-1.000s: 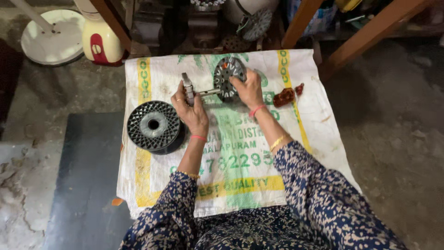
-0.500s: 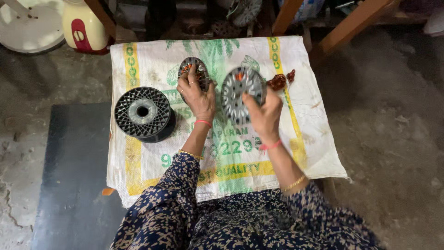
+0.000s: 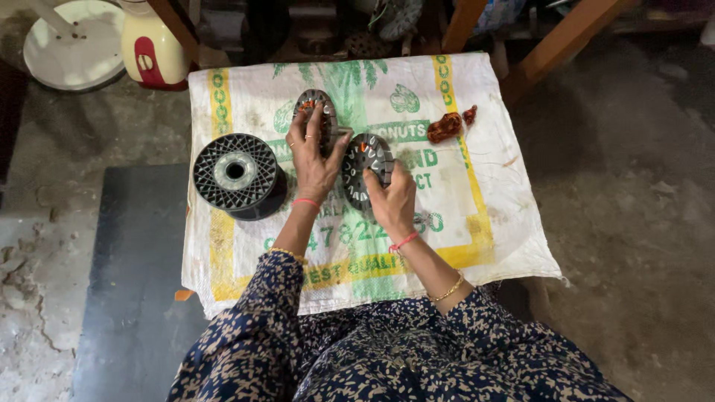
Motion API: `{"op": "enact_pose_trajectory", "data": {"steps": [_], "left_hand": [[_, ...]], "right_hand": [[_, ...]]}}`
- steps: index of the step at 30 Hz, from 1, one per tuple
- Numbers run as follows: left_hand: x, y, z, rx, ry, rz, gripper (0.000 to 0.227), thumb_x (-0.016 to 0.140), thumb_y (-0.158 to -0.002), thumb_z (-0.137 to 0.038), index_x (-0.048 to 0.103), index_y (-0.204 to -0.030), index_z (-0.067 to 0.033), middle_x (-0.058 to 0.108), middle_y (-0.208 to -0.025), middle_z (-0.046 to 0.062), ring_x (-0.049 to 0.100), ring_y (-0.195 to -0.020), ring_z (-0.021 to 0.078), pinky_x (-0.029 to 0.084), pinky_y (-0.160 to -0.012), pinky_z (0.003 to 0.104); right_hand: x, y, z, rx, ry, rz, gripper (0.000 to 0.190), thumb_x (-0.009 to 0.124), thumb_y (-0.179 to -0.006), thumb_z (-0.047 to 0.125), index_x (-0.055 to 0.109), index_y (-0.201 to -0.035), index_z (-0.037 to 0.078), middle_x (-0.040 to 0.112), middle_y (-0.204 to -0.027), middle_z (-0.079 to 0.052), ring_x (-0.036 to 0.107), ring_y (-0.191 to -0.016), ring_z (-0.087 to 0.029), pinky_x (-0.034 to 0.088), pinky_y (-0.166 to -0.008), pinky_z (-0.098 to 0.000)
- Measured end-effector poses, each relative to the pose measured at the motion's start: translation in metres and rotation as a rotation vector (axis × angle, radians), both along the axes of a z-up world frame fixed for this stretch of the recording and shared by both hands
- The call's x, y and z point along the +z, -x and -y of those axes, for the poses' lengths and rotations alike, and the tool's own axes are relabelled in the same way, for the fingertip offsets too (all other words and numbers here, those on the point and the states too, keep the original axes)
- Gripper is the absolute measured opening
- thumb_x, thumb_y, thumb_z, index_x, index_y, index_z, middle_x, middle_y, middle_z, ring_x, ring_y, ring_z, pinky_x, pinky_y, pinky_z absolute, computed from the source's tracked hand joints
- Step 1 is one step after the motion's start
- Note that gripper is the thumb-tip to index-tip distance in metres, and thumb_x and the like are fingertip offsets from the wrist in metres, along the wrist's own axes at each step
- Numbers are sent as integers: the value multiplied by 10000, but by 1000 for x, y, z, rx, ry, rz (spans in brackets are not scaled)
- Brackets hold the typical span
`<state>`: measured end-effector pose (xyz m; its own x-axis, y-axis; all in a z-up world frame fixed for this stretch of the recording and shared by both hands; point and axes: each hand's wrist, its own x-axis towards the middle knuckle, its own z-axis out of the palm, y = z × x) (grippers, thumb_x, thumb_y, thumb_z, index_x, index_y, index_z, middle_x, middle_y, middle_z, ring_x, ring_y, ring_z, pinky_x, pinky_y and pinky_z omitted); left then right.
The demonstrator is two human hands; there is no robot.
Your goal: The person winds copper wire by hand into the slots of a motor stator core. They repeatedly pull wire from a spool, thread it through the stator slots, and tuck the ends to secure the winding.
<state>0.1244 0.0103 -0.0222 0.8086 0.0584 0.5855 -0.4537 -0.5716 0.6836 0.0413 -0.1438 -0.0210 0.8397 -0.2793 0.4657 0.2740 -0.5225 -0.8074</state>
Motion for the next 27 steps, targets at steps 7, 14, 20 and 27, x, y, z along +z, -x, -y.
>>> {"op": "enact_pose_trajectory", "data": {"steps": [7,14,20,27], "left_hand": [[-10,36,1,96,119,-26,782,687,-1044,-349,252,-1651,-113,220,-1640,346,295,-1538,508,335,-1242,551],[-39,85,-8,70,229,-218,879,733,-906,-184,222,-1598,-5,332,-1520,342,436,-1376,496,433,-1135,500],[-52,82,-12,53,108,-84,836,752,-894,-110,281,-1573,13,454,-1459,310,497,-1324,458,434,-1134,475],[-19,53,-12,86,-5,55,826,710,-1005,-277,252,-1633,3,503,-1467,280,549,-1344,414,465,-1134,479]], "right_hand": [[21,10,8,154,-113,-140,319,763,-916,316,695,-1053,36,796,-912,-102,781,-790,-175,598,-695,-334],[34,27,16,242,-156,-260,441,812,-858,356,664,-1084,8,790,-957,-96,769,-817,-163,616,-713,-319],[39,29,16,253,-158,-228,436,815,-854,348,655,-1080,11,784,-948,-88,762,-829,-149,601,-716,-305],[31,22,23,236,-192,-370,500,757,-876,434,637,-1113,11,784,-892,-102,732,-744,-166,584,-648,-313]]}}
